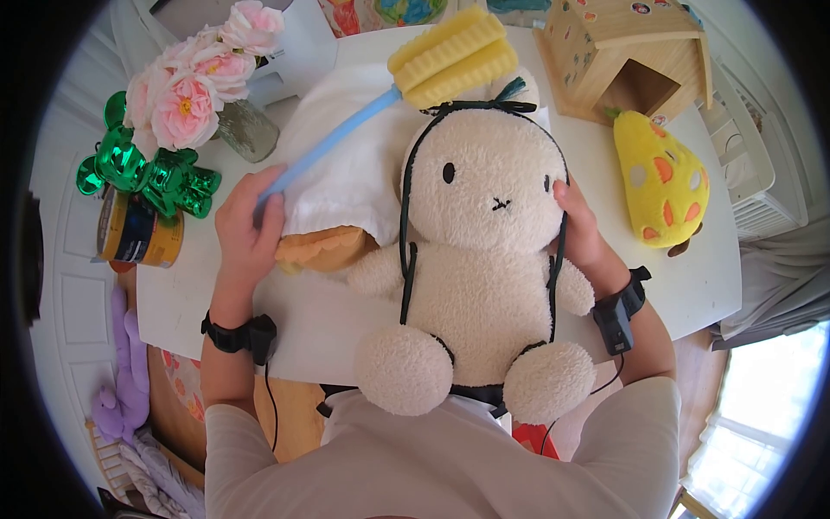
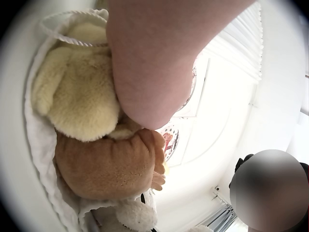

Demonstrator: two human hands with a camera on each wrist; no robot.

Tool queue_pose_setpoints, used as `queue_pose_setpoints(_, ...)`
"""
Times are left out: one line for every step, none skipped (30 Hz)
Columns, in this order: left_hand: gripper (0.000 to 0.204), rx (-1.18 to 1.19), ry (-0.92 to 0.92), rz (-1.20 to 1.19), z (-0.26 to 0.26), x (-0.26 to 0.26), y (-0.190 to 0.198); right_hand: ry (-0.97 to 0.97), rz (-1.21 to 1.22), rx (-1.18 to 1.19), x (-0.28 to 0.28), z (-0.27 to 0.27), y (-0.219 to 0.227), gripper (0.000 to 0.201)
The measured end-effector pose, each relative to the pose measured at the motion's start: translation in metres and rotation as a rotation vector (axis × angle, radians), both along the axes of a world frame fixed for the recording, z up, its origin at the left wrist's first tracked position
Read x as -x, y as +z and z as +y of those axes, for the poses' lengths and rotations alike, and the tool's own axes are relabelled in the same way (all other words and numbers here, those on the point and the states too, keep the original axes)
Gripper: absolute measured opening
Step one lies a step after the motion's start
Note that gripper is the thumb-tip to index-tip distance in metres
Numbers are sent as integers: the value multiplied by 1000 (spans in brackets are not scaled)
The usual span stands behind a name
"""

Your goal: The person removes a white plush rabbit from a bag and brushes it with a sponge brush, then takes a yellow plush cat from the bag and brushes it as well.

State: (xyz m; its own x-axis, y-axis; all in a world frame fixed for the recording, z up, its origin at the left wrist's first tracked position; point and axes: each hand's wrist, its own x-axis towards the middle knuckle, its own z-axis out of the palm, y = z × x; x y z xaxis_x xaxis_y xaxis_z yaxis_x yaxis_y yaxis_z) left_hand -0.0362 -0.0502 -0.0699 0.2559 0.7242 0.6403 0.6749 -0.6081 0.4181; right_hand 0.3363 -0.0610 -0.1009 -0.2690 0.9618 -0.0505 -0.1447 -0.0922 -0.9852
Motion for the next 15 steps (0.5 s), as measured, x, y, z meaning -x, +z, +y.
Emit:
queue_pose_setpoints(27, 8, 6, 2, 0, 0, 0, 7, 11, 8, -1, 1, -1, 72)
queue_pose_setpoints(27, 14, 11, 4, 0, 0, 1, 14, 23, 13, -1, 1, -1, 72)
queue_pose_setpoints(27, 6, 10, -1, 0, 0, 0, 10, 5, 10, -1, 1, -1, 72)
queue_pose_setpoints(27, -5, 8, -6, 0, 0, -1, 6, -14, 4, -2, 0, 0, 72)
queue_pose_setpoints(27, -16, 5, -11, 2, 0, -1, 0, -33, -3, -2, 1, 1, 72)
queue_pose_setpoints(27, -20, 0, -10, 2, -1, 0, -6, -24, -7, -1, 1, 2, 72)
queue_pose_setpoints(27, -22, -4, -9, 2, 0, 0, -12, -16, -8, 0, 1, 3, 71)
queue_pose_setpoints(27, -21, -8, -8, 1, 0, 0, -13, -7, -7, 1, 0, 2, 71)
queue_pose_setpoints(27, -7, -3, -4, 0, 0, 0, -14, 2, -6, 1, -1, 0, 71)
queue_pose_setpoints(27, 3, 4, 0, 0, -1, 1, -9, 12, -8, 1, 0, -1, 71)
queue_pose_setpoints(27, 12, 10, 5, 0, -1, 2, -7, 16, -9, 1, 1, 0, 70)
queue_pose_setpoints(27, 4, 10, 1, 0, -1, 1, -5, 20, -10, 1, 1, 0, 70)
queue_pose_setpoints(27, -6, 8, -2, 0, -1, 0, -6, 18, -11, 2, 0, 2, 70)
queue_pose_setpoints(27, -15, 6, -5, 1, -1, 0, -6, 14, -12, 2, 0, 3, 70)
queue_pose_setpoints(27, -16, 1, -1, 2, -1, 0, -7, 10, -13, 2, 0, 4, 69)
